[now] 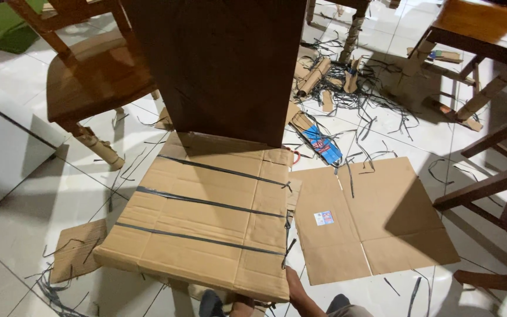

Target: Wrapping a wooden chair with cardboard and securing it with plastic straps for protection

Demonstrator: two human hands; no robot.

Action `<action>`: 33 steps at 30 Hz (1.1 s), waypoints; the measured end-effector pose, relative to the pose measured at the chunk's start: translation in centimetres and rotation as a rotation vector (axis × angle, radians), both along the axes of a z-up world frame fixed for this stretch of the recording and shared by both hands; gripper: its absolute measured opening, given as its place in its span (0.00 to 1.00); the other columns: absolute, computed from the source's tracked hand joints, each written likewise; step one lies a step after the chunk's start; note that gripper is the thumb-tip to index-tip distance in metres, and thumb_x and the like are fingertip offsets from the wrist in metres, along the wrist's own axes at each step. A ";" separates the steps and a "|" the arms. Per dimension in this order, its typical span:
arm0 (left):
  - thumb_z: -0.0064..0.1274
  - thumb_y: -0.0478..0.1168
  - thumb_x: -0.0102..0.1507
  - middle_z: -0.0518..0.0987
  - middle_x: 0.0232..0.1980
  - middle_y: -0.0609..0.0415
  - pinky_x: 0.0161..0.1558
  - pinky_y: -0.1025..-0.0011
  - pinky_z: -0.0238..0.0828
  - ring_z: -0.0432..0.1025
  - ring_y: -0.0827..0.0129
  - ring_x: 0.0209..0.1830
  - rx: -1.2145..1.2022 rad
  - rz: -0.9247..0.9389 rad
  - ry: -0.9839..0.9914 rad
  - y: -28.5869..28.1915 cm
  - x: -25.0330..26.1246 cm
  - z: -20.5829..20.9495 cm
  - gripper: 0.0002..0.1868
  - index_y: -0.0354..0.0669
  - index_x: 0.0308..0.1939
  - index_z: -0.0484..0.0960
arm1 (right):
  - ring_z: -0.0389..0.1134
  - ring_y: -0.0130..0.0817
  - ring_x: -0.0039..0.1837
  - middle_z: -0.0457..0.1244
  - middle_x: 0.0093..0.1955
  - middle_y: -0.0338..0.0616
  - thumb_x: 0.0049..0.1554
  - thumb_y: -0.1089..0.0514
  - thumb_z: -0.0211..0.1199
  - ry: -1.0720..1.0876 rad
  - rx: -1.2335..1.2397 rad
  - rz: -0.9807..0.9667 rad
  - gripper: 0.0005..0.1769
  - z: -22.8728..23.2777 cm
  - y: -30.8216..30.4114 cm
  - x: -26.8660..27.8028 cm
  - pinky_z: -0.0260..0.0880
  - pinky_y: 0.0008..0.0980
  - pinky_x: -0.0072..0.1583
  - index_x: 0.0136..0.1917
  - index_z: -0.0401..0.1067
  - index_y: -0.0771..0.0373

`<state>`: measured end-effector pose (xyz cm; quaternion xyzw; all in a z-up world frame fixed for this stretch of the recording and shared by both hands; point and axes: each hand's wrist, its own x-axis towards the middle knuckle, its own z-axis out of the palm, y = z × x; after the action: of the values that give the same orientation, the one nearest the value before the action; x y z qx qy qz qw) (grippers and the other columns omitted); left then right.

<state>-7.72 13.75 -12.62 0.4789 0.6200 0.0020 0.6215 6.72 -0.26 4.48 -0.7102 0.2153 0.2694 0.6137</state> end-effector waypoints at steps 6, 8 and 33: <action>0.37 0.41 0.70 0.79 0.56 0.49 0.54 0.61 0.69 0.70 0.62 0.54 -0.012 0.155 -0.071 2.2 0.8 -3.0 0.14 0.44 0.51 0.78 | 0.71 0.25 0.53 0.76 0.53 0.35 0.49 0.57 0.63 -0.035 -0.145 0.125 0.22 1.5 0.0 0.0 0.69 0.30 0.52 0.57 0.81 0.52; 0.37 0.40 0.70 0.79 0.54 0.49 0.53 0.61 0.69 0.70 0.62 0.53 -0.007 0.213 -0.106 4.1 1.7 -3.7 0.14 0.43 0.50 0.79 | 0.71 0.22 0.54 0.77 0.54 0.32 0.48 0.54 0.64 -0.066 -0.208 0.194 0.23 2.1 -0.2 -0.3 0.69 0.29 0.53 0.58 0.82 0.49; 0.39 0.56 0.75 0.59 0.27 0.59 0.23 0.71 0.51 0.51 0.75 0.20 0.043 0.125 -0.626 13.5 0.4 19.0 0.29 0.34 0.63 0.76 | 0.70 0.33 0.47 0.71 0.38 0.40 0.58 0.32 0.49 -0.045 -0.317 -0.002 0.31 9.1 -5.4 -12.5 0.63 0.31 0.54 0.62 0.78 0.49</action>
<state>-7.37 27.21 6.36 0.4290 0.4266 0.2007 0.7705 -5.82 -5.68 13.58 -0.8037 0.2422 0.2155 0.4990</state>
